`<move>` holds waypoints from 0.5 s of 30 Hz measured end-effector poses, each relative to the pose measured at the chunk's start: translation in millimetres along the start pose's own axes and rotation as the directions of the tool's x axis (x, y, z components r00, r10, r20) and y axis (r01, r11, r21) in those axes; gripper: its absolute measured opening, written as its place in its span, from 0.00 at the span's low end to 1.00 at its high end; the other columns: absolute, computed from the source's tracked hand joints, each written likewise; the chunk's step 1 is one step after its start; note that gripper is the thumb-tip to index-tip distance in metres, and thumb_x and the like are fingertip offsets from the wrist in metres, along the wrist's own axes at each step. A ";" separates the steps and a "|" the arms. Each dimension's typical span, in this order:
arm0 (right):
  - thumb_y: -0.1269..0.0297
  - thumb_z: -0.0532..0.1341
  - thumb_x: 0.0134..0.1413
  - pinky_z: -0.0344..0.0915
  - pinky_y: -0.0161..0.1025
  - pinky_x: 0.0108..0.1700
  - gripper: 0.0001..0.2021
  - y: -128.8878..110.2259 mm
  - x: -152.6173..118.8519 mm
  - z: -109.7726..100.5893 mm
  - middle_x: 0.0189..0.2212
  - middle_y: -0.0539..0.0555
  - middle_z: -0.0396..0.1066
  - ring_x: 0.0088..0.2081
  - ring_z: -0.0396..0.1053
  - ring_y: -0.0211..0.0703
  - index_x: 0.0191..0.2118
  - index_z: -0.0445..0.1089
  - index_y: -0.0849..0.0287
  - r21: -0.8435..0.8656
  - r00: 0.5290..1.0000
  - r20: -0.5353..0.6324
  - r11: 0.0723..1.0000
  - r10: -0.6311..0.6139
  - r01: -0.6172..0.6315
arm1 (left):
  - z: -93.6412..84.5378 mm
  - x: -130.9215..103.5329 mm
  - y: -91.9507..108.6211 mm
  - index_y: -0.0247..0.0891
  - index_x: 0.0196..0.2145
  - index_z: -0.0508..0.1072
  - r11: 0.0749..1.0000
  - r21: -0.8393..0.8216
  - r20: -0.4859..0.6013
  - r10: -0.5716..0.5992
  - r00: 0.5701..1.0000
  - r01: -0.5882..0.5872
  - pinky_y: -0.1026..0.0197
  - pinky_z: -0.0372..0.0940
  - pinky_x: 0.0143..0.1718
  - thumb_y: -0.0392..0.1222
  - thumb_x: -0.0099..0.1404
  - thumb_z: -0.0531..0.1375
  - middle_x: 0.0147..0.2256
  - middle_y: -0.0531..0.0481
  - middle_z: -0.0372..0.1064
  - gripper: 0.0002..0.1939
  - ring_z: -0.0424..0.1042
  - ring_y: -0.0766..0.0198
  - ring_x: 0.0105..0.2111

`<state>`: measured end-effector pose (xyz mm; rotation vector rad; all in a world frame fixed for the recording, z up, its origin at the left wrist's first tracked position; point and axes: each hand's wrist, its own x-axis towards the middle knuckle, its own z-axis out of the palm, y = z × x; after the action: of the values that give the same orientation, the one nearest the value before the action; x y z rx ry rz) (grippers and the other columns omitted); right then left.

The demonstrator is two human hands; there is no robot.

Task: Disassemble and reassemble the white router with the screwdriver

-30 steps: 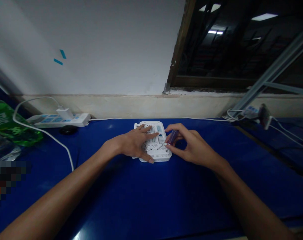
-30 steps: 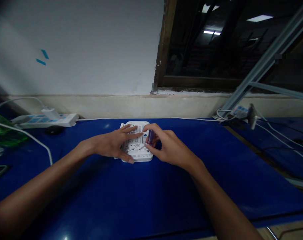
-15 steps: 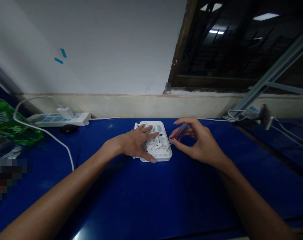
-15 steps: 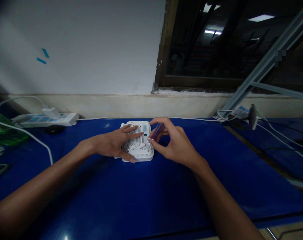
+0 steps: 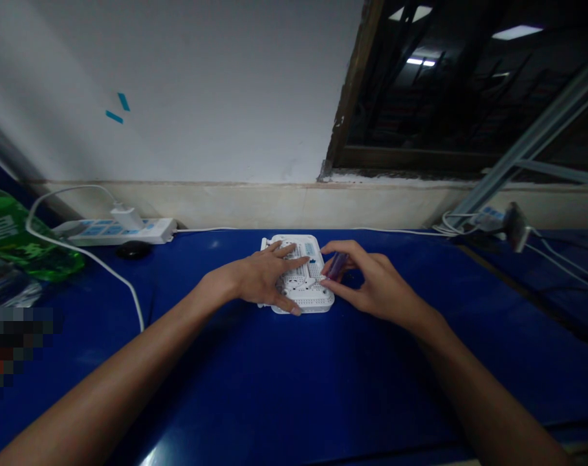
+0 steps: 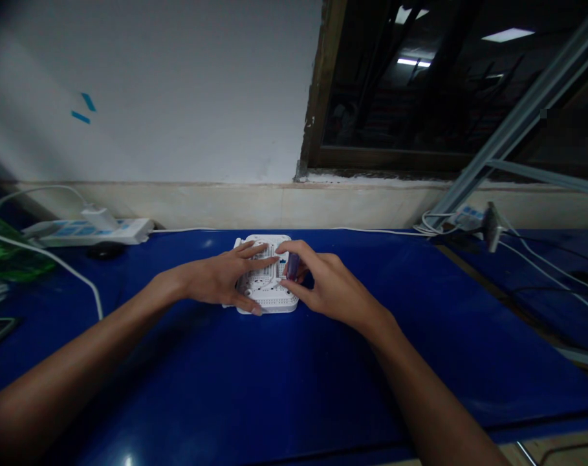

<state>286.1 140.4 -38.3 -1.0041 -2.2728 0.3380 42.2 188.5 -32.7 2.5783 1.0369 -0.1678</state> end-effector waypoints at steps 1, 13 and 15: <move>0.65 0.66 0.58 0.75 0.38 0.39 0.24 0.8 -0.2 1.0 0.40 0.50 0.75 0.37 0.76 0.41 0.58 0.60 0.50 -0.013 1.000 -0.008 1.000 0.003 -0.003 | 0.1 0.1 -0.1 0.50 0.71 0.41 1.000 -0.002 0.000 0.001 1.000 -0.001 0.36 0.38 0.67 0.72 0.56 0.62 0.71 0.45 0.26 0.55 0.28 0.38 0.70; 0.64 0.67 0.56 0.77 0.39 0.41 0.26 0.4 -0.4 1.5 0.39 0.50 0.75 0.36 0.77 0.41 0.59 0.60 0.52 0.018 0.992 -0.123 1.000 -0.011 0.013 | -0.9 -1.0 1.1 0.50 0.71 0.40 1.000 0.023 0.013 -0.015 1.000 0.015 0.37 0.38 0.67 0.73 0.56 0.61 0.71 0.45 0.25 0.56 0.27 0.40 0.70; 0.64 0.67 0.56 0.77 0.39 0.41 0.26 0.0 -0.3 0.8 0.38 0.50 0.75 0.35 0.76 0.41 0.59 0.61 0.52 0.018 0.990 -0.139 1.000 -0.017 0.020 | -1.0 -1.2 1.1 0.50 0.71 0.40 1.000 0.023 0.015 -0.016 1.000 0.015 0.37 0.37 0.67 0.72 0.57 0.61 0.71 0.45 0.26 0.55 0.27 0.41 0.70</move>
<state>285.7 140.3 -39.1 -0.9662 -2.1483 0.2730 42.1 187.4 -31.1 2.5864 1.0557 -0.2036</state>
